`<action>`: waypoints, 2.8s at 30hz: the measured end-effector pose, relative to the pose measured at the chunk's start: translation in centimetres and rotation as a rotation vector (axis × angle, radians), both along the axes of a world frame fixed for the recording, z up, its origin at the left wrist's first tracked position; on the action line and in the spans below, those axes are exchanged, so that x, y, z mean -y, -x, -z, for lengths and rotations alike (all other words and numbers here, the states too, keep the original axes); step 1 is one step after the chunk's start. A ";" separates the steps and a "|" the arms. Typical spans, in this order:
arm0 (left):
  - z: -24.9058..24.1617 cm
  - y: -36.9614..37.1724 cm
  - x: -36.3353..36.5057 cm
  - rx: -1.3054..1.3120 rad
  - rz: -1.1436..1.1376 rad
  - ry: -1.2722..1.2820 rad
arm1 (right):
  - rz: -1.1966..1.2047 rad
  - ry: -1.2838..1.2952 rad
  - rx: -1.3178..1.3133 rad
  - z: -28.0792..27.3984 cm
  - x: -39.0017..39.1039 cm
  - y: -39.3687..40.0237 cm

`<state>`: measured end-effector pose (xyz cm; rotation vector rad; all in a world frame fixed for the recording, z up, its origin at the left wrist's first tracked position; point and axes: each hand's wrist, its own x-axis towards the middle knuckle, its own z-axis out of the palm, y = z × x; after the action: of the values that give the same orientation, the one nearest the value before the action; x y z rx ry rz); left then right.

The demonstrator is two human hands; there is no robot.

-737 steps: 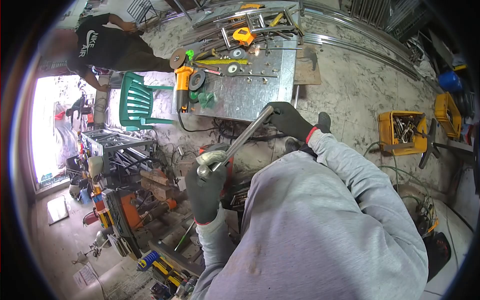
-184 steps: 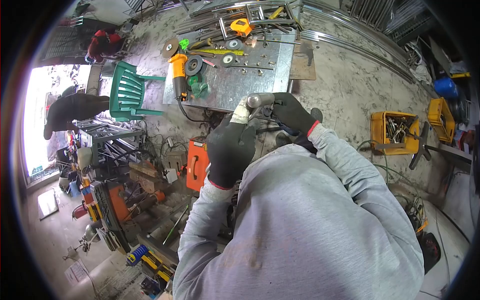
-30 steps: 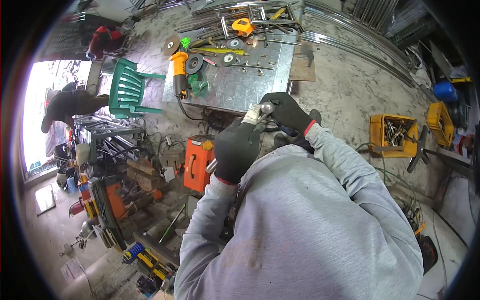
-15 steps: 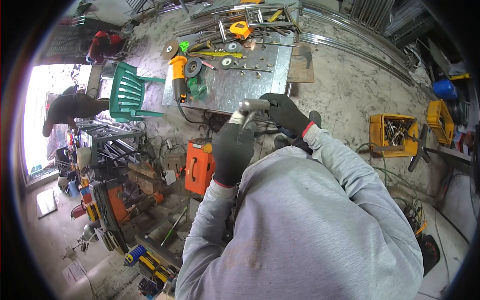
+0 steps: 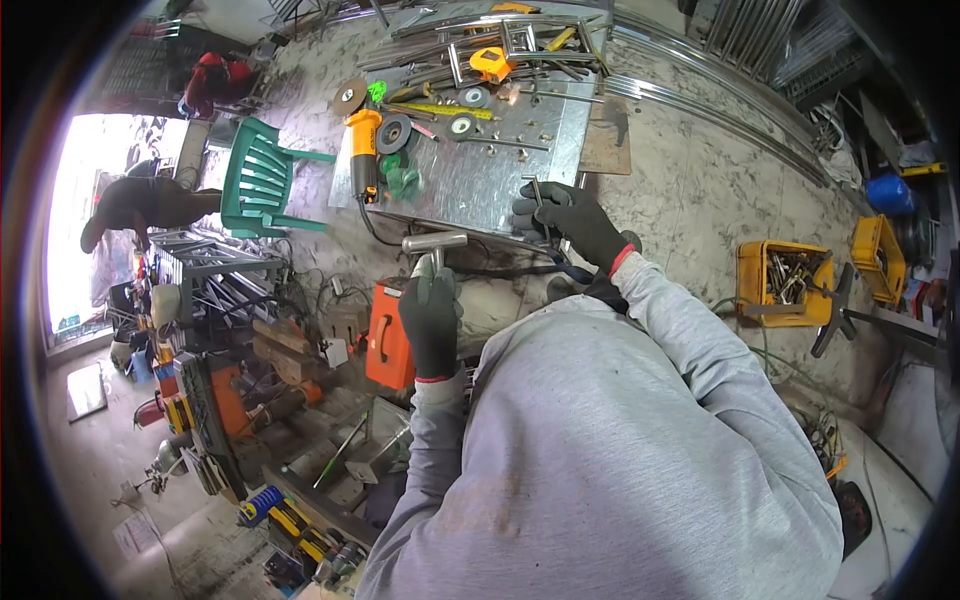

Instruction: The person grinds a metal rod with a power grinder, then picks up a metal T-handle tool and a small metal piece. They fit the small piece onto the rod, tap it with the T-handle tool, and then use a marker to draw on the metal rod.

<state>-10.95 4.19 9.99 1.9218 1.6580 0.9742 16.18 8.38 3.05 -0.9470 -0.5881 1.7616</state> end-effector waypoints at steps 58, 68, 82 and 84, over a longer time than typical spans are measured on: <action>-2.0 -5.1 -0.3 0.109 0.209 0.091 | 0.066 -0.293 0.555 0.6 1.0 0.7; -3.0 -7.0 -1.6 0.034 0.248 -0.001 | 0.127 -0.214 0.647 0.7 1.6 1.2; -3.4 -6.0 -1.2 0.230 0.111 0.179 | 0.150 -0.302 0.568 1.4 1.8 1.0; -3.4 -5.6 -1.1 0.284 0.085 0.247 | 0.187 -0.213 0.225 0.7 1.0 0.2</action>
<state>-5.33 5.25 13.43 1.5964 1.4476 0.9133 15.97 7.35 2.34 -1.0218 -0.7877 1.4066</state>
